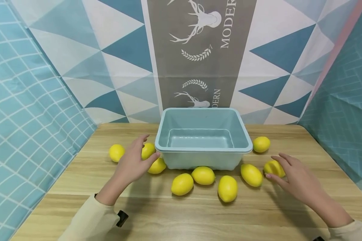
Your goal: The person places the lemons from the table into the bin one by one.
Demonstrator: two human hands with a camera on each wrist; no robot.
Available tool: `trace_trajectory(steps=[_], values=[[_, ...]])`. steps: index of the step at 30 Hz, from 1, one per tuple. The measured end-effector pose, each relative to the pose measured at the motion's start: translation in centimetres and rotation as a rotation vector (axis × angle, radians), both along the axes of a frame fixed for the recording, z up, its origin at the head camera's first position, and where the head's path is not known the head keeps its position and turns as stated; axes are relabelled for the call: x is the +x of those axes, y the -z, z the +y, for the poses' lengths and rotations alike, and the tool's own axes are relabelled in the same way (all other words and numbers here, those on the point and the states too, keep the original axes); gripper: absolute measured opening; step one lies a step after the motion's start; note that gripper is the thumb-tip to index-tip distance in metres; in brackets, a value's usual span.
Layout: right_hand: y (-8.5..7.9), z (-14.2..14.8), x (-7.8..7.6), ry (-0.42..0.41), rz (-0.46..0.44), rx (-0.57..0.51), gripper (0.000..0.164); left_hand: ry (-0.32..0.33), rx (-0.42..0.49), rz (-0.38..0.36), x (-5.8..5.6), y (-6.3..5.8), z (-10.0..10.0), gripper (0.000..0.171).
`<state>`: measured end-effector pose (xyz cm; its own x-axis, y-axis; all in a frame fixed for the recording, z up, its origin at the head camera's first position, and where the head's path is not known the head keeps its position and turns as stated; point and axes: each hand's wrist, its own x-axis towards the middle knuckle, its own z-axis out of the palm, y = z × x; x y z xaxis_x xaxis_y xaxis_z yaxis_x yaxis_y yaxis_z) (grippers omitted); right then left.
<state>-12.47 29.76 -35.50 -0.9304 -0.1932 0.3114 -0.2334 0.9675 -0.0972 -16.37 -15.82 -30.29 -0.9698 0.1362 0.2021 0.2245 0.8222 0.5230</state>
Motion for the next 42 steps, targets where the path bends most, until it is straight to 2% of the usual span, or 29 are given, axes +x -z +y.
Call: trace_trajectory(steps=[13, 19, 26, 36, 42], values=[[-0.4, 0.6, 0.1, 0.017, -0.124, 0.037, 0.065, 0.047, 0.136, -0.181, -1.8, -0.3, 0.6, 0.063], [-0.8, 0.9, 0.1, 0.022, -0.216, 0.059, 0.064, 0.048, 0.184, -0.222, -3.1, -0.6, 0.9, 0.063], [-1.1, 1.0, -0.1, -0.012, -0.235, 0.069, 0.061, 0.059, 0.273, -0.274, -4.2, -0.5, 1.0, 0.063], [-1.7, 0.9, -0.1, -0.035, -0.25, 0.07, 0.059, 0.033, 0.283, -0.3, -5.1, -0.6, 1.1, 0.059], [-1.9, 0.7, -0.1, -0.054, -0.25, 0.068, 0.059, 0.031, 0.348, -0.337, -5.7, -0.7, 1.3, 0.06]])
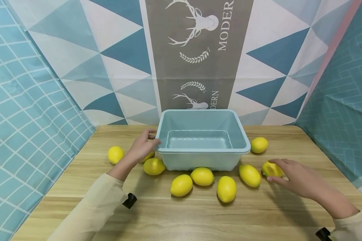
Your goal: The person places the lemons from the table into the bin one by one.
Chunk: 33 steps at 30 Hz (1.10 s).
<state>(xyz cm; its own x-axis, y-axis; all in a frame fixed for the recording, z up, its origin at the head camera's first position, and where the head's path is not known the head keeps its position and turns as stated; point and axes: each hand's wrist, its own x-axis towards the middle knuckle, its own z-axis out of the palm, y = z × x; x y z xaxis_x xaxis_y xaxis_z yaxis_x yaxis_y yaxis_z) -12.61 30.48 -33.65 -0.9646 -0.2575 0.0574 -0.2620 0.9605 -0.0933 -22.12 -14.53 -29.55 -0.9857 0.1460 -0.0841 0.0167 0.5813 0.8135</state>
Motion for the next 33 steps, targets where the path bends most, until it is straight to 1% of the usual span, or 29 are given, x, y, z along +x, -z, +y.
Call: trace_trajectory(steps=[3, 7, 16, 20, 26, 33], values=[[-0.1, -0.1, -0.1, -0.013, 0.001, -0.006, 0.059, -0.003, 0.044, -0.032, -0.3, -0.1, 0.0, 0.062], [-0.2, -0.1, -0.2, -0.029, 0.009, -0.018, 0.058, -0.014, 0.07, -0.064, -0.6, -0.1, 0.0, 0.063], [-0.3, -0.5, -0.3, -0.032, -0.012, -0.009, 0.06, -0.023, 0.114, -0.122, -1.4, 0.1, -0.4, 0.05], [-0.4, -0.6, -0.4, -0.032, -0.004, -0.014, 0.06, -0.021, 0.142, -0.139, -1.7, 0.2, -0.7, 0.05], [-0.3, -0.5, -0.5, -0.028, -0.003, -0.015, 0.06, -0.015, 0.235, -0.181, -1.7, 0.3, -1.0, 0.049], [-0.3, -0.4, -0.7, -0.009, -0.033, -0.01, 0.06, -0.035, 0.283, -0.206, -1.7, 0.4, -1.3, 0.047]])
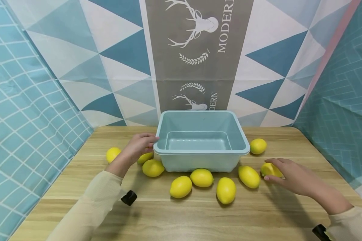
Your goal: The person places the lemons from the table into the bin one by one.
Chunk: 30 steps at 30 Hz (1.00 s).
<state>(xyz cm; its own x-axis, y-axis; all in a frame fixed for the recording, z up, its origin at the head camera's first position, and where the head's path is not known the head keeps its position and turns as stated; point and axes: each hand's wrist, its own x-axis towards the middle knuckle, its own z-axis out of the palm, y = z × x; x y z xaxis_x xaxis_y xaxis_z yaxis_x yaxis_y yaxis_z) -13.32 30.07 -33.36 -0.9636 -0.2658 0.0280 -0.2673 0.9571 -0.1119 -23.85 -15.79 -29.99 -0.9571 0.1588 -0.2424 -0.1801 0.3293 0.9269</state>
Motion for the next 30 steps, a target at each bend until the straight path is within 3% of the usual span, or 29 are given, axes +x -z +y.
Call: trace_trajectory(steps=[16, 24, 30], values=[[0.6, 0.4, -0.8, -0.038, -0.002, -0.009, 0.06, 0.05, 0.16, -0.065, -0.5, 0.7, -0.6, 0.05], [0.8, 1.0, -1.2, -0.091, 0.022, -0.016, 0.063, 0.09, 0.205, -0.098, -0.6, 0.5, -0.9, 0.048], [1.4, 1.4, -1.3, -0.176, 0.096, -0.018, 0.067, 0.081, 0.249, -0.132, -0.6, 0.5, -1.0, 0.041]])
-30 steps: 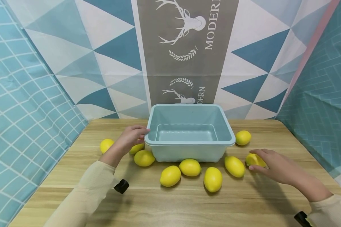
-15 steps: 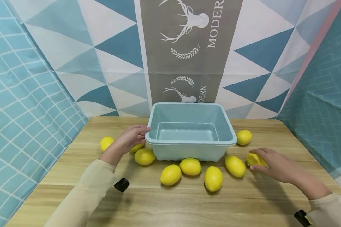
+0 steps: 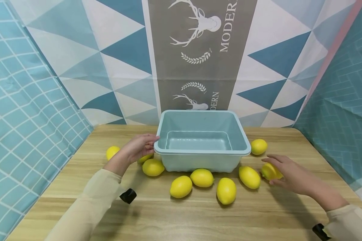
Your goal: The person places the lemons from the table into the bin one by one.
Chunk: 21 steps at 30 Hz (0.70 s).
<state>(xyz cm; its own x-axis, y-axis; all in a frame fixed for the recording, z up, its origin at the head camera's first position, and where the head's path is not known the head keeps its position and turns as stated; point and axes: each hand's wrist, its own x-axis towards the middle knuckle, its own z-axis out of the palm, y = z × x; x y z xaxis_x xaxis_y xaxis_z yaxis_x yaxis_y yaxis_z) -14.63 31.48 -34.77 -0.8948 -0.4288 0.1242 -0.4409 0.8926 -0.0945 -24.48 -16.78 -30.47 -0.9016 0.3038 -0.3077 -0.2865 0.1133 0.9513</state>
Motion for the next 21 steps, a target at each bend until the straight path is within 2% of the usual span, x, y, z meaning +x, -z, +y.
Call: trace_trajectory(steps=[6, 12, 21], values=[[0.8, 0.5, -0.3, -0.056, 0.059, 0.013, 0.072, -0.041, 0.048, -0.015, 0.1, 0.1, 0.2, 0.039], [1.6, 1.0, -0.6, -0.126, 0.155, -0.006, 0.075, -0.018, 0.089, -0.023, 0.1, 0.2, 0.1, 0.05], [2.3, 1.4, -1.2, -0.155, 0.168, -0.023, 0.073, -0.007, 0.087, -0.033, 0.1, 0.2, 0.1, 0.048]])
